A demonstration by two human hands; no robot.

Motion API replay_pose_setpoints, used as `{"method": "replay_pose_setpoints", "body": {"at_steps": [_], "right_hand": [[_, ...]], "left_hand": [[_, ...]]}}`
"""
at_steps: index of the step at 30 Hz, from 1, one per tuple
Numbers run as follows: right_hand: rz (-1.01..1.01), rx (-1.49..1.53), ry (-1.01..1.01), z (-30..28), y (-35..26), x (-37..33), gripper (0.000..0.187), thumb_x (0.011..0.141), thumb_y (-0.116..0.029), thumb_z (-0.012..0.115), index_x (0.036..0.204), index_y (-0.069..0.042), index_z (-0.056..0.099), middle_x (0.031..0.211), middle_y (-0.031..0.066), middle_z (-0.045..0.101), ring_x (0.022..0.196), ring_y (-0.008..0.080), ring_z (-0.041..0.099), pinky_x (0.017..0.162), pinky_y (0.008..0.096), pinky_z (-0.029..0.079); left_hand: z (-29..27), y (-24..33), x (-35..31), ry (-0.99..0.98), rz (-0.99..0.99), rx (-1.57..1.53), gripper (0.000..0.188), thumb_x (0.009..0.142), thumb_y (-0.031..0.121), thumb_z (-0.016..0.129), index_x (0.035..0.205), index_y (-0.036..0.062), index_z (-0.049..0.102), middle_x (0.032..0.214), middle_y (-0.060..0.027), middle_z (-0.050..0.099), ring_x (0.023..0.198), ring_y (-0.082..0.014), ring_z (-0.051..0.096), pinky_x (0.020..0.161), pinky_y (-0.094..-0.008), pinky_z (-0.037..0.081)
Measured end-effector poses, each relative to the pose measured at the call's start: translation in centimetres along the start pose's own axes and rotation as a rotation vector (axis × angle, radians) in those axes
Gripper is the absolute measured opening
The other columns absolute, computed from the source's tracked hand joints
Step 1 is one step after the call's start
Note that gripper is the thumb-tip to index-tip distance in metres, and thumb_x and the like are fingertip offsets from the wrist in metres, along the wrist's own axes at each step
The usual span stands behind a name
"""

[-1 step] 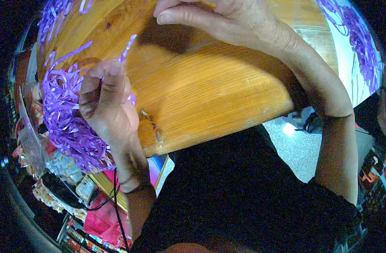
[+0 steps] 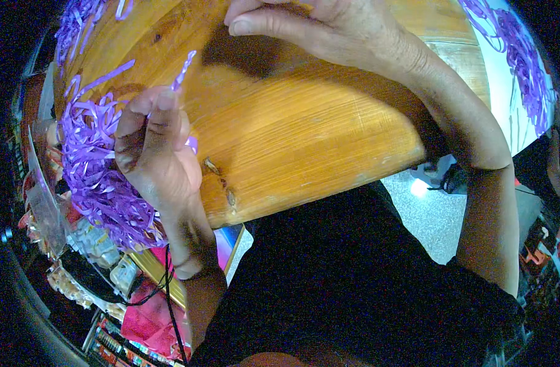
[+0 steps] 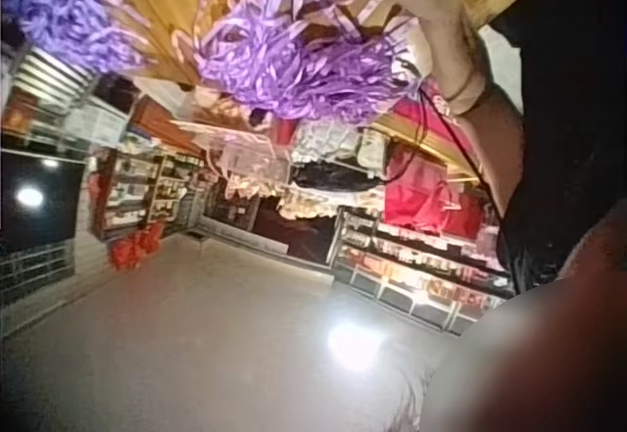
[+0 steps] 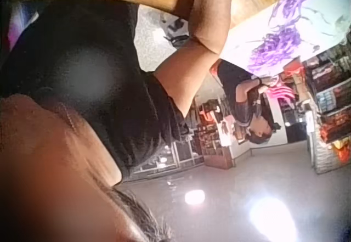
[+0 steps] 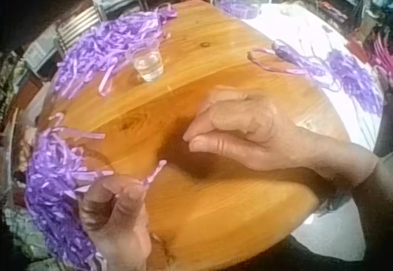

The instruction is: Tying together strands of purple plastic ribbon to assemble a toy pom-pom.

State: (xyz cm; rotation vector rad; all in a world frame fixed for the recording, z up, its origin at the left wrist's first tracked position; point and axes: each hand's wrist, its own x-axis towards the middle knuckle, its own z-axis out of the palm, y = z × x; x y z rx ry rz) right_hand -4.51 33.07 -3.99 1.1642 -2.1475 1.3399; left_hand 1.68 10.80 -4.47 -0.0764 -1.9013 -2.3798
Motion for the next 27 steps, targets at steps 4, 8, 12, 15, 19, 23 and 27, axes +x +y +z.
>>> {"method": "replay_pose_setpoints", "body": {"at_steps": [4,8,12,15,19,23,27], "right_hand": [[-0.291,0.111,0.100,1.2,1.7,0.1,0.016,0.080,-0.013,0.067,0.090,-0.002,0.065,0.084,0.0103,0.065,0.079,0.0235,0.061,0.068,0.0315,0.049],[0.174,0.035,-0.214,0.2,-3.4,1.5,0.023,0.082,-0.014,0.066,0.099,0.000,0.062,0.092,0.0123,0.065,0.083,0.0229,0.062,0.074,0.0316,0.050],[0.073,0.131,-0.338,2.0,-3.2,-0.4,0.035,0.073,-0.018,0.072,0.101,-0.001,0.058,0.098,0.0155,0.062,0.092,0.0309,0.059,0.083,0.0392,0.047],[0.261,0.367,-0.341,2.4,-4.4,-1.7,0.033,0.075,-0.016,0.070,0.103,-0.001,0.059,0.097,0.0123,0.063,0.090,0.0261,0.060,0.081,0.0358,0.048],[0.540,0.644,-0.347,3.0,-5.2,-3.0,0.029,0.079,-0.013,0.069,0.105,-0.001,0.061,0.096,0.0081,0.064,0.088,0.0198,0.060,0.078,0.0313,0.048],[0.615,0.795,-0.422,0.0,-5.7,-0.8,0.022,0.084,-0.011,0.064,0.104,-0.002,0.063,0.092,0.0025,0.065,0.086,0.0108,0.058,0.075,0.0259,0.048],[0.560,0.573,-0.098,-3.3,-4.3,-3.0,0.020,0.087,-0.012,0.059,0.103,-0.001,0.061,0.091,0.0062,0.060,0.082,0.0111,0.056,0.073,0.0230,0.045]], "left_hand": [[0.7,0.6,-0.5,-0.003,0.008,-0.024,0.008,0.078,-0.002,0.068,0.084,0.0012,0.065,0.075,0.0029,0.060,0.064,-0.0014,0.049,0.060,-0.0157,0.037],[0.2,0.8,-0.7,-0.067,0.024,0.000,0.007,0.079,-0.002,0.066,0.085,0.0024,0.065,0.076,0.0014,0.062,0.068,-0.0035,0.053,0.062,-0.0183,0.042],[3.7,1.6,-1.8,-0.189,0.189,-0.036,0.005,0.078,0.000,0.067,0.081,0.0025,0.063,0.074,-0.0030,0.062,0.063,-0.0067,0.055,0.057,-0.0206,0.042],[5.1,2.6,-1.9,-0.377,0.433,-0.051,0.007,0.075,-0.001,0.067,0.079,0.0008,0.062,0.072,-0.0065,0.061,0.058,-0.0078,0.054,0.051,-0.0206,0.040],[5.3,4.9,-2.5,-0.386,0.358,-0.080,0.006,0.077,-0.002,0.066,0.082,0.0006,0.062,0.070,-0.0046,0.060,0.059,-0.0077,0.054,0.053,-0.0200,0.040],[2.9,7.1,-1.0,-0.321,0.243,-0.652,0.019,0.088,0.009,0.055,0.103,-0.0042,0.056,0.063,0.0016,0.045,0.053,-0.0084,0.035,0.049,-0.0224,0.028],[-2.7,9.2,0.2,-0.178,0.153,-0.632,0.018,0.091,0.013,0.052,0.098,-0.0034,0.053,0.059,0.0044,0.030,0.052,-0.0084,0.025,0.048,-0.0237,0.021]]}}
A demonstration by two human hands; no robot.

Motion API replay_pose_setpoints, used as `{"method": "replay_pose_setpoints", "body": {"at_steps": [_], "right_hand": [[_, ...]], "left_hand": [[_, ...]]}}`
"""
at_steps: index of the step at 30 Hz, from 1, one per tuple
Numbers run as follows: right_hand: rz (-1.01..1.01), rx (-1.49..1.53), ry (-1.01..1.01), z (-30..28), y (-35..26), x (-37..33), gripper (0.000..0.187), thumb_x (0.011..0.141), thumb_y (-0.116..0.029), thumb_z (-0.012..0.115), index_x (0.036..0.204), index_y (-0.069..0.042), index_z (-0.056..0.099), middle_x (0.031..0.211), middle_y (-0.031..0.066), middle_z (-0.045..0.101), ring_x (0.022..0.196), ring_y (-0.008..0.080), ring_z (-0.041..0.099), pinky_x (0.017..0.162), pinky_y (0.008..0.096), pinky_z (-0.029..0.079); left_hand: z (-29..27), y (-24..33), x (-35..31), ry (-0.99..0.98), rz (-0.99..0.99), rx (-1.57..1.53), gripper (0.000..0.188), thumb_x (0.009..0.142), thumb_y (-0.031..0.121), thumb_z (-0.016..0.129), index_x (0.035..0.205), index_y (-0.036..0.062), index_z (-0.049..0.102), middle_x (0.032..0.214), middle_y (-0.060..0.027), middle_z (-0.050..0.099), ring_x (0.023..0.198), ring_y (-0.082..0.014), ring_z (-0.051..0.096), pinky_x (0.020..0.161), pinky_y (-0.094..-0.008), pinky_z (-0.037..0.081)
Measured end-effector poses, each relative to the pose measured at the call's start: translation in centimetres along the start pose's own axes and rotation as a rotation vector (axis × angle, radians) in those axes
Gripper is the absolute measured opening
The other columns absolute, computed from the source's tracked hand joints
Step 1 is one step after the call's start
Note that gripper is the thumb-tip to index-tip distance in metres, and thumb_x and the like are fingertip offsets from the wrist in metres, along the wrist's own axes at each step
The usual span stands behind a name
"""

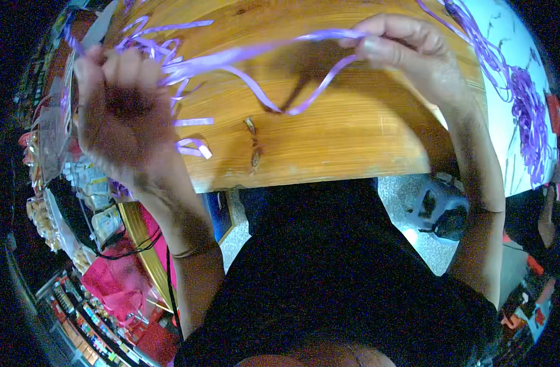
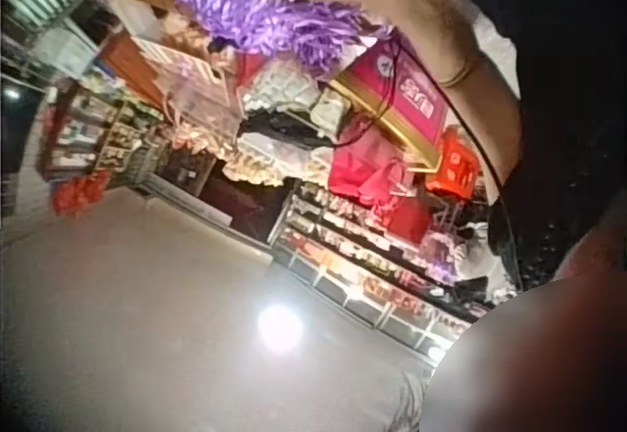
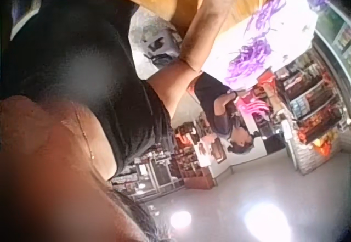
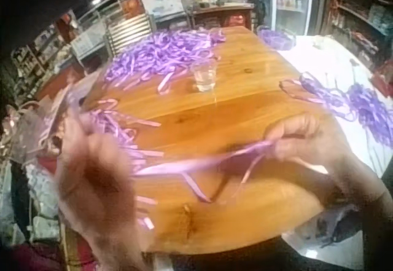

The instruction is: Tying together strands of purple plastic ribbon to assemble a toy pom-pom.

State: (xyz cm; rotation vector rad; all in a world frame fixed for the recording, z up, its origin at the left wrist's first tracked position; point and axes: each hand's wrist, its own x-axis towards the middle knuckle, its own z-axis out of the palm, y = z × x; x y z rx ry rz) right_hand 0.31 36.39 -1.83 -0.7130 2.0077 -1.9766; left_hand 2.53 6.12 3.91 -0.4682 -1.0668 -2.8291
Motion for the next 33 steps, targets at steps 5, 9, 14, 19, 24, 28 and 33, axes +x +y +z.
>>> {"method": "replay_pose_setpoints", "body": {"at_steps": [5,9,14,19,24,28,33], "right_hand": [[-0.012,-0.164,0.016,-2.9,0.1,-0.9,0.024,0.091,-0.017,0.054,0.109,-0.004,0.063,0.093,0.0044,0.064,0.084,0.0101,0.057,0.077,0.0253,0.047],[-0.028,-0.375,0.097,-2.7,0.3,-0.9,0.022,0.090,-0.018,0.056,0.105,-0.005,0.065,0.087,0.0031,0.064,0.082,0.0096,0.058,0.076,0.0257,0.047],[0.418,0.027,0.257,-0.4,-2.3,-0.7,0.024,0.083,-0.011,0.065,0.103,0.001,0.061,0.092,0.0105,0.065,0.083,0.0180,0.063,0.073,0.0284,0.051],[0.116,-0.305,-0.023,1.3,-0.9,-0.2,0.022,0.090,-0.017,0.055,0.108,-0.006,0.063,0.088,0.0029,0.063,0.084,0.0098,0.059,0.074,0.0224,0.050],[-0.167,-0.493,-0.009,1.5,-1.5,0.1,0.024,0.086,-0.009,0.057,0.110,-0.006,0.061,0.092,0.0053,0.063,0.085,0.0125,0.061,0.073,0.0247,0.051],[0.125,-0.566,0.155,1.5,-5.2,-0.9,0.014,0.083,-0.004,0.063,0.097,0.000,0.063,0.085,0.0064,0.066,0.077,0.0115,0.062,0.065,0.0217,0.051],[0.135,-0.416,0.178,-0.9,-3.3,-1.2,0.014,0.085,-0.010,0.063,0.094,0.000,0.064,0.084,0.0063,0.066,0.076,0.0112,0.061,0.068,0.0242,0.050]], "left_hand": [[-2.2,-0.1,-0.7,0.076,0.061,0.116,0.016,0.090,0.008,0.050,0.095,-0.0053,0.056,0.056,0.0059,0.028,0.049,-0.0040,0.024,0.045,-0.0212,0.022],[-6.9,2.6,-1.1,0.170,0.172,0.286,0.018,0.087,0.008,0.053,0.098,-0.0059,0.056,0.056,0.0044,0.035,0.049,-0.0057,0.031,0.046,-0.0223,0.028],[-12.0,3.4,-0.8,0.678,0.676,1.599,0.034,0.079,0.007,0.062,0.107,-0.0079,0.054,0.085,-0.0115,0.058,0.072,-0.0188,0.055,0.061,-0.0277,0.045],[-2.5,-6.1,0.0,0.017,0.620,1.696,0.035,0.079,0.014,0.067,0.108,-0.0012,0.055,0.102,-0.0159,0.057,0.100,-0.0262,0.053,0.075,-0.0324,0.046],[2.3,-13.7,-1.6,-0.324,0.219,0.535,0.029,0.085,0.009,0.060,0.112,-0.0002,0.053,0.098,-0.0074,0.057,0.089,-0.0145,0.054,0.076,-0.0259,0.043],[1.8,-13.4,-1.8,-0.095,-0.047,0.832,0.009,0.080,0.007,0.065,0.086,0.0002,0.064,0.071,-0.0016,0.057,0.062,-0.0064,0.051,0.056,-0.0211,0.041],[-0.7,-10.4,-1.3,-0.051,0.071,1.211,0.005,0.079,0.008,0.067,0.079,0.0030,0.065,0.075,-0.0038,0.058,0.067,-0.0128,0.053,0.058,-0.0250,0.042]]}}
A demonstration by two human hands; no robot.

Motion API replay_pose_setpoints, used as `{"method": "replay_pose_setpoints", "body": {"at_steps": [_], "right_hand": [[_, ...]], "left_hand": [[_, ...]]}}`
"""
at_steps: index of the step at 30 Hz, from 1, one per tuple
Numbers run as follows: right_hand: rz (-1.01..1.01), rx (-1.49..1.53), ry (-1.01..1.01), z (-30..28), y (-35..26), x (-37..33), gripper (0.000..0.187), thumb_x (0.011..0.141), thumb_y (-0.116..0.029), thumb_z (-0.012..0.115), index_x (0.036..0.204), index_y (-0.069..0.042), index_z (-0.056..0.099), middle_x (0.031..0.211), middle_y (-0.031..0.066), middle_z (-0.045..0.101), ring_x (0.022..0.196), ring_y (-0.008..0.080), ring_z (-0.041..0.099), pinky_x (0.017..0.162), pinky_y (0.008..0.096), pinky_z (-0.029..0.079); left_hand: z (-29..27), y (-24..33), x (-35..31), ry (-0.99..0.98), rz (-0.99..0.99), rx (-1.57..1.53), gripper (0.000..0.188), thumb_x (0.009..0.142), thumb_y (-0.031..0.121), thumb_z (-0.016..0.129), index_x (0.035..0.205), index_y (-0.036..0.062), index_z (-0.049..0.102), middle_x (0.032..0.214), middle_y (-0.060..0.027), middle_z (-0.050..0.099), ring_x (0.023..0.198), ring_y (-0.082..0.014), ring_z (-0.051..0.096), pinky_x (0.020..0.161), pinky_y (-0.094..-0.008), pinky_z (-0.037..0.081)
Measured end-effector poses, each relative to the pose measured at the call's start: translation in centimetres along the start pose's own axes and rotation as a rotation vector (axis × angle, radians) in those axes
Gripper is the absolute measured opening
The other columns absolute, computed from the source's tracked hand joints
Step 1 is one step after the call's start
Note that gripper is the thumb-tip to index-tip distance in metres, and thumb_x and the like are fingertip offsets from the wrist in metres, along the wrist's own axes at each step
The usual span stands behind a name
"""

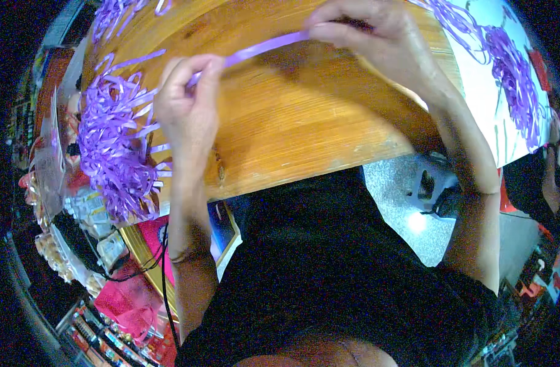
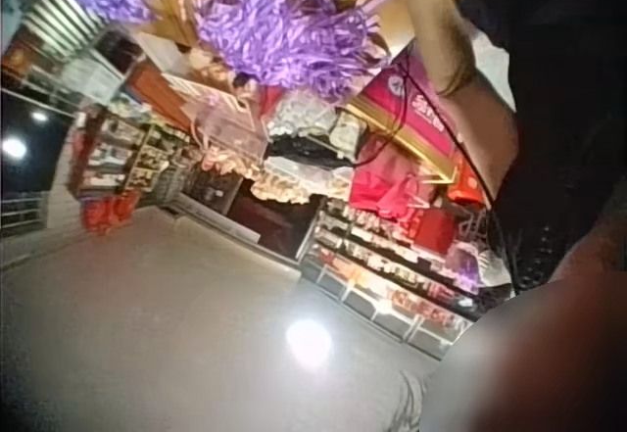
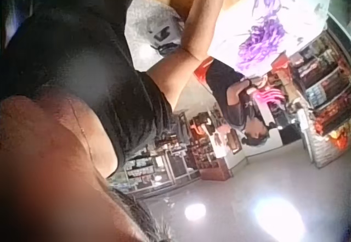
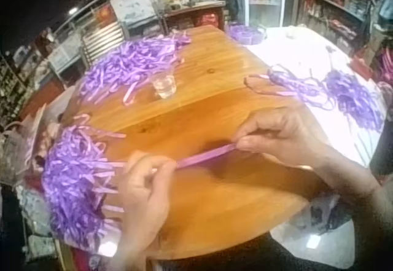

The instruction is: Tying together strands of purple plastic ribbon to assemble a toy pom-pom.

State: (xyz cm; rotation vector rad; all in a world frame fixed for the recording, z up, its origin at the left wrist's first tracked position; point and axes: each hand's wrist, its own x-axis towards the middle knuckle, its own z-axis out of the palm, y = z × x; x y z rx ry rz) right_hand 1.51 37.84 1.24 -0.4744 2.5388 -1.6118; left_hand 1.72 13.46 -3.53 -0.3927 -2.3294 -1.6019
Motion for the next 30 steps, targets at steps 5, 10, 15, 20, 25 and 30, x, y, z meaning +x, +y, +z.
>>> {"method": "replay_pose_setpoints", "body": {"at_steps": [5,10,15,20,25,30], "right_hand": [[-0.563,-0.291,-0.067,2.5,2.7,2.4,0.022,0.082,-0.006,0.061,0.104,-0.005,0.062,0.090,0.0079,0.064,0.081,0.0186,0.063,0.069,0.0284,0.051],[-0.692,-0.483,0.165,3.1,-0.4,2.8,0.020,0.075,-0.005,0.067,0.095,-0.004,0.062,0.081,0.0108,0.061,0.072,0.0265,0.061,0.062,0.0329,0.048],[-0.765,-0.596,0.210,1.9,-1.2,3.8,0.017,0.073,-0.009,0.070,0.088,-0.003,0.063,0.077,0.0093,0.061,0.069,0.0247,0.061,0.059,0.0321,0.048],[-0.691,-0.460,0.226,0.1,-1.2,8.3,0.011,0.077,-0.009,0.067,0.084,-0.001,0.064,0.078,0.0079,0.064,0.067,0.0208,0.061,0.058,0.0296,0.048],[-0.812,-0.489,0.323,0.7,0.5,18.1,0.014,0.077,-0.018,0.064,0.080,-0.004,0.064,0.068,0.0113,0.062,0.058,0.0254,0.059,0.056,0.0358,0.047],[-0.494,-0.256,-0.012,1.4,-4.6,21.1,0.033,0.086,-0.037,0.056,0.084,-0.007,0.069,0.078,0.0076,0.067,0.076,0.0169,0.062,0.071,0.0337,0.048]], "left_hand": [[1.6,1.3,0.5,0.148,0.377,0.521,0.026,0.081,0.003,0.058,0.108,0.0022,0.056,0.104,-0.0140,0.054,0.101,-0.0336,0.049,0.082,-0.0365,0.043],[3.4,3.8,1.2,-0.082,-0.250,-0.575,0.026,0.085,0.007,0.060,0.109,-0.0009,0.054,0.095,-0.0064,0.058,0.087,-0.0125,0.054,0.079,-0.0260,0.043],[1.5,2.0,1.7,-0.134,-0.242,-0.404,0.011,0.084,0.009,0.064,0.086,-0.0018,0.063,0.074,0.0031,0.053,0.068,-0.0050,0.046,0.060,-0.0207,0.038],[-1.5,2.3,2.8,0.084,-0.584,-0.451,0.009,0.082,0.008,0.066,0.090,0.0028,0.067,0.071,0.0043,0.054,0.065,-0.0019,0.047,0.058,-0.0175,0.038],[-2.8,-0.7,3.9,0.231,-0.455,-0.566,0.013,0.082,0.006,0.067,0.093,-0.0009,0.066,0.080,0.0015,0.062,0.070,-0.0030,0.052,0.063,-0.0163,0.040],[-3.6,-1.4,3.7,0.280,-0.405,-0.629,0.012,0.081,0.004,0.068,0.092,-0.0007,0.066,0.080,0.0013,0.062,0.070,-0.0035,0.052,0.064,-0.0167,0.041]]}}
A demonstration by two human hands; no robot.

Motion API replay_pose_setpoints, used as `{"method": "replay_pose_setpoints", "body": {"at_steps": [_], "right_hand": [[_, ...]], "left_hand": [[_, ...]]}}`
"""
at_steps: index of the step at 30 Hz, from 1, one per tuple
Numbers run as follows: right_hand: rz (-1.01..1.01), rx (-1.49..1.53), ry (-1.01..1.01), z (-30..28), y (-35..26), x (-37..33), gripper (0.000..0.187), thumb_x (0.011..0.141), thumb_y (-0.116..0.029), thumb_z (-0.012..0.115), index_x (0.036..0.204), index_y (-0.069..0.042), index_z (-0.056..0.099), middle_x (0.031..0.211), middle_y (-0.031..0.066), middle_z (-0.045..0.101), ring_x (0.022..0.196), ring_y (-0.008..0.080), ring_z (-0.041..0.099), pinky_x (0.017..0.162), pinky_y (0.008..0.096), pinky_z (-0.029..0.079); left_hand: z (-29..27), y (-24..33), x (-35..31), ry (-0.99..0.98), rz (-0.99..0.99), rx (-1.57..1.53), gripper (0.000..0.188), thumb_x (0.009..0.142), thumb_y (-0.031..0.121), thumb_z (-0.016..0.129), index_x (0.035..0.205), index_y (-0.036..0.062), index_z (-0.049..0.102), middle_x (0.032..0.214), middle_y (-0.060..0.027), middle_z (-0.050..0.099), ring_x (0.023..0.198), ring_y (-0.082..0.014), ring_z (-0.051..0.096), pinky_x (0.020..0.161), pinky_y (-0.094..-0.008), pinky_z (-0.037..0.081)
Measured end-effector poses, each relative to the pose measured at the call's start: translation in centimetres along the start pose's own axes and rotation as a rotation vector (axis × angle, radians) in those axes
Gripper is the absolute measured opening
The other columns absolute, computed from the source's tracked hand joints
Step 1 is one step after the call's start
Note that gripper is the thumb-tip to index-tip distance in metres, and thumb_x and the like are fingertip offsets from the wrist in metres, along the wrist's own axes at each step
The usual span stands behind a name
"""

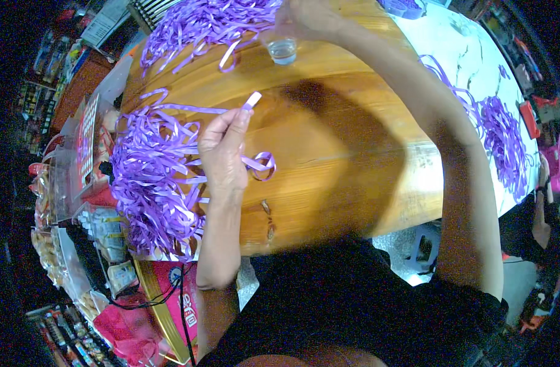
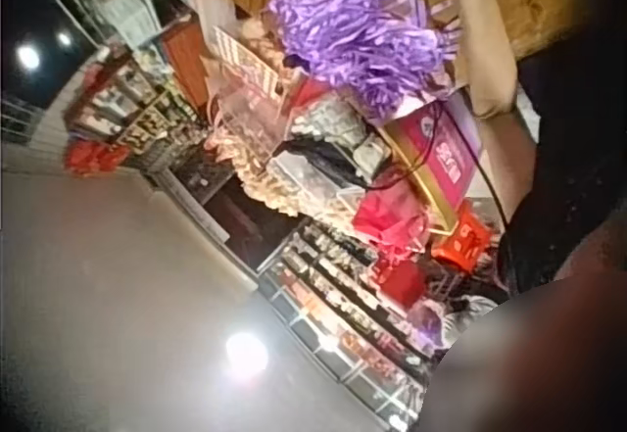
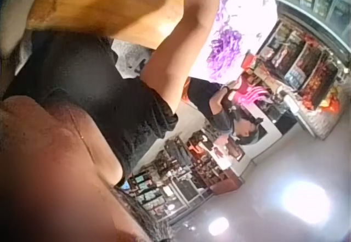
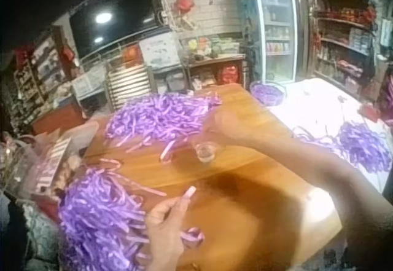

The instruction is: Tying together strands of purple plastic ribbon to assemble a toy pom-pom.

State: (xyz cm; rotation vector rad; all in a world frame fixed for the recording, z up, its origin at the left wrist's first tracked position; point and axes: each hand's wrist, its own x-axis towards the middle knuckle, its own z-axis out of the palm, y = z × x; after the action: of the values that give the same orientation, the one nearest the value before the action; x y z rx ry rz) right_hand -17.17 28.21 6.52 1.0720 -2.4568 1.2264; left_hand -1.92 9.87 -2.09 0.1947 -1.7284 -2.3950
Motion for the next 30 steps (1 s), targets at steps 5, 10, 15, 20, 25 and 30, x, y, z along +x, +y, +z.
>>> {"method": "replay_pose_setpoints", "body": {"at_steps": [5,10,15,20,25,30], "right_hand": [[-0.320,-0.767,-0.055,-0.9,-0.1,0.5,0.027,0.079,-0.035,0.058,0.084,-0.012,0.071,0.081,0.0090,0.067,0.073,0.0219,0.063,0.066,0.0338,0.047],[-0.123,-0.544,-0.592,3.0,8.2,4.1,0.019,0.071,-0.024,0.056,0.067,-0.006,0.061,0.056,0.0139,0.059,0.049,0.0294,0.056,0.050,0.0422,0.044],[0.088,-0.640,-0.607,3.4,8.0,4.2,0.009,0.059,-0.008,0.057,0.062,-0.002,0.063,0.062,0.0123,0.061,0.060,0.0252,0.060,0.055,0.0367,0.046],[0.037,-0.665,-0.619,3.7,7.0,4.3,0.010,0.059,-0.006,0.054,0.062,-0.001,0.063,0.062,0.0143,0.061,0.063,0.0296,0.062,0.056,0.0382,0.047],[0.200,-0.776,-0.649,3.0,4.4,4.2,0.012,0.068,-0.013,0.062,0.076,-0.006,0.068,0.075,0.0117,0.066,0.071,0.0270,0.063,0.062,0.0369,0.048],[0.206,-0.713,-0.479,-1.5,2.9,2.5,0.022,0.076,-0.030,0.060,0.084,-0.012,0.071,0.081,0.0093,0.068,0.071,0.0230,0.063,0.064,0.0365,0.047]], "left_hand": [[0.2,0.4,-0.2,-0.018,-0.026,-0.021,0.010,0.081,0.005,0.067,0.090,-0.0005,0.066,0.078,0.0016,0.061,0.069,-0.0031,0.051,0.062,-0.0169,0.041],[-0.2,0.3,-0.1,-0.057,-0.045,-0.007,0.009,0.082,0.006,0.067,0.089,0.0004,0.066,0.074,0.0040,0.059,0.065,-0.0021,0.048,0.058,-0.0167,0.038],[0.0,0.2,-0.3,-0.074,-0.061,0.024,0.009,0.081,0.008,0.068,0.087,0.0012,0.066,0.072,0.0054,0.057,0.064,-0.0013,0.046,0.057,-0.0165,0.037],[-0.1,-0.8,-0.5,-0.092,-0.054,0.072,0.008,0.082,0.009,0.067,0.086,0.0018,0.066,0.070,0.0065,0.056,0.063,-0.0008,0.044,0.055,-0.0170,0.035],[0.1,-0.3,-0.3,-0.071,-0.063,0.041,0.008,0.083,0.008,0.066,0.087,0.0013,0.066,0.071,0.0062,0.056,0.064,-0.0010,0.045,0.056,-0.0169,0.035],[1.1,0.3,0.2,-0.131,-0.078,-0.011,0.013,0.082,0.010,0.067,0.091,0.0016,0.066,0.077,0.0007,0.064,0.048,0.0013,0.033,0.041,-0.0157,0.022]]}}
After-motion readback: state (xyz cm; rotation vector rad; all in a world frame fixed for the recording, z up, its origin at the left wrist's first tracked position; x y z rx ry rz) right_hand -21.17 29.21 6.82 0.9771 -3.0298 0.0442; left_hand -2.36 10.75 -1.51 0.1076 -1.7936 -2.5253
